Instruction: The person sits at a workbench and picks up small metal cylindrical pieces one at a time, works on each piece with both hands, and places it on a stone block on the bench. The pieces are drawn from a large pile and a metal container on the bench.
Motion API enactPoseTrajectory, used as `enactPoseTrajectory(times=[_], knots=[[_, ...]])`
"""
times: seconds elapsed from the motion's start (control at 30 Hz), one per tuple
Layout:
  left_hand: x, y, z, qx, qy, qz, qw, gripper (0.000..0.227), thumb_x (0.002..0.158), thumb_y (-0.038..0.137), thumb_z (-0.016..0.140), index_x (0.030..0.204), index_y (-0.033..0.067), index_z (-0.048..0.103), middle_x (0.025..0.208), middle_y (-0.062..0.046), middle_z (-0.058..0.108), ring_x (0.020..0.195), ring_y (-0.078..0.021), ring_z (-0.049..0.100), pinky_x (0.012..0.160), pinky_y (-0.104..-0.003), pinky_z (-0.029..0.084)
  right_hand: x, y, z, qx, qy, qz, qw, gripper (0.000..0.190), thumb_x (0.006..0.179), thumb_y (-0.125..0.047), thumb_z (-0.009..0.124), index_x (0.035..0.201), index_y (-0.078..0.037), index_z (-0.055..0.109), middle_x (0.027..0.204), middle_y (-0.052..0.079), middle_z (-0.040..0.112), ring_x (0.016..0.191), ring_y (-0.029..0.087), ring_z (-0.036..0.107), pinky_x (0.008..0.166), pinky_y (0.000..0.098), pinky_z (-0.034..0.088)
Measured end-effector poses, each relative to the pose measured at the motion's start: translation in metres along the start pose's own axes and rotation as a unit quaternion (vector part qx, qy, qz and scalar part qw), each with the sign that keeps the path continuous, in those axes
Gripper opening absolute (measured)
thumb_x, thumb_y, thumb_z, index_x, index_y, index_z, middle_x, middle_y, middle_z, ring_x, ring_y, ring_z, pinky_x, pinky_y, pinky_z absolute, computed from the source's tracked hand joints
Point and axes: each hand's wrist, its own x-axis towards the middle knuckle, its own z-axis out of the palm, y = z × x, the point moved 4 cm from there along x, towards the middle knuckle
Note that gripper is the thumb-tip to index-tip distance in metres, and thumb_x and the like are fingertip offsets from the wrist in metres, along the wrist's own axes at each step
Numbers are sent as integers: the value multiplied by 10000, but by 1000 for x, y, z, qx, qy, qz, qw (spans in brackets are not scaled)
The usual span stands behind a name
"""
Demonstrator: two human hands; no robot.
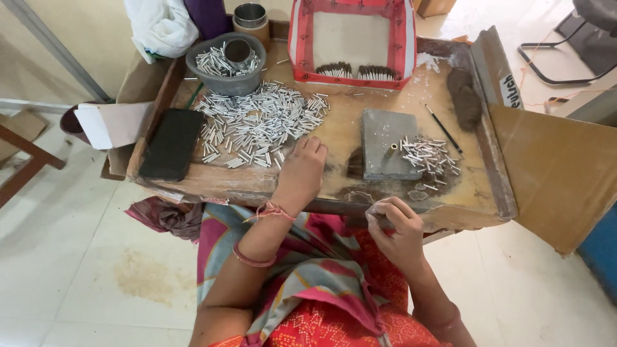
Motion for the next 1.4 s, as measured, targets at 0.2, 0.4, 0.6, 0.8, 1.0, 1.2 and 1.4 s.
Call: enactPoseTrajectory(times=[0.2,0.4,0.6,0.8,1.0,1.2,1.4], knots=[[-11,49,-13,-258,16,-32,965,240,768,-90,591,988,5,609,1041,-149,620,1041,-347,601,928,-431,496,0,10,1,-17,18,3,1000,170,805,40,747,946,24,654,927,105,685,805,187,706,716,289,573],[-19,91,-26,-487,72,-27,870,197,870,-110,612,998,26,674,987,-121,616,899,-299,669,779,-352,540,-9,36,-4,252,63,155,953,75,925,29,674,998,26,654,949,61,674,756,126,671,656,269,567],[-28,100,-33,-495,127,-17,859,223,887,-60,672,1090,32,678,1028,-106,650,923,-275,691,810,-343,559,-25,57,12,659,76,272,697,81,1046,-49,600,1091,0,646,904,48,641,739,110,608,611,267,515],[-34,105,-41,-297,212,154,918,312,838,-16,675,1146,-12,630,1102,-161,580,1010,-365,609,898,-441,531,-28,43,13,651,86,262,707,74,1074,-55,598,1106,-2,640,904,57,655,747,113,618,626,267,523],[-30,100,-39,-285,175,190,923,355,800,22,685,1143,-36,615,1124,-166,565,1021,-372,593,913,-444,535,-15,44,-8,623,-16,284,729,148,1016,10,598,1154,31,645,989,114,707,833,163,704,751,335,611],[-32,101,-33,-249,173,238,923,304,838,32,699,1128,-11,622,1137,-155,562,1039,-364,593,920,-444,542,-9,36,-19,528,-45,233,815,181,950,110,643,1124,66,664,1063,136,696,873,182,720,767,335,635],[-30,98,-37,-381,194,101,899,279,825,-71,729,1044,97,682,1022,-71,644,988,-274,631,867,-356,538,-11,40,-20,528,33,177,830,151,936,160,586,1019,78,681,1053,171,662,833,176,682,697,336,627]])
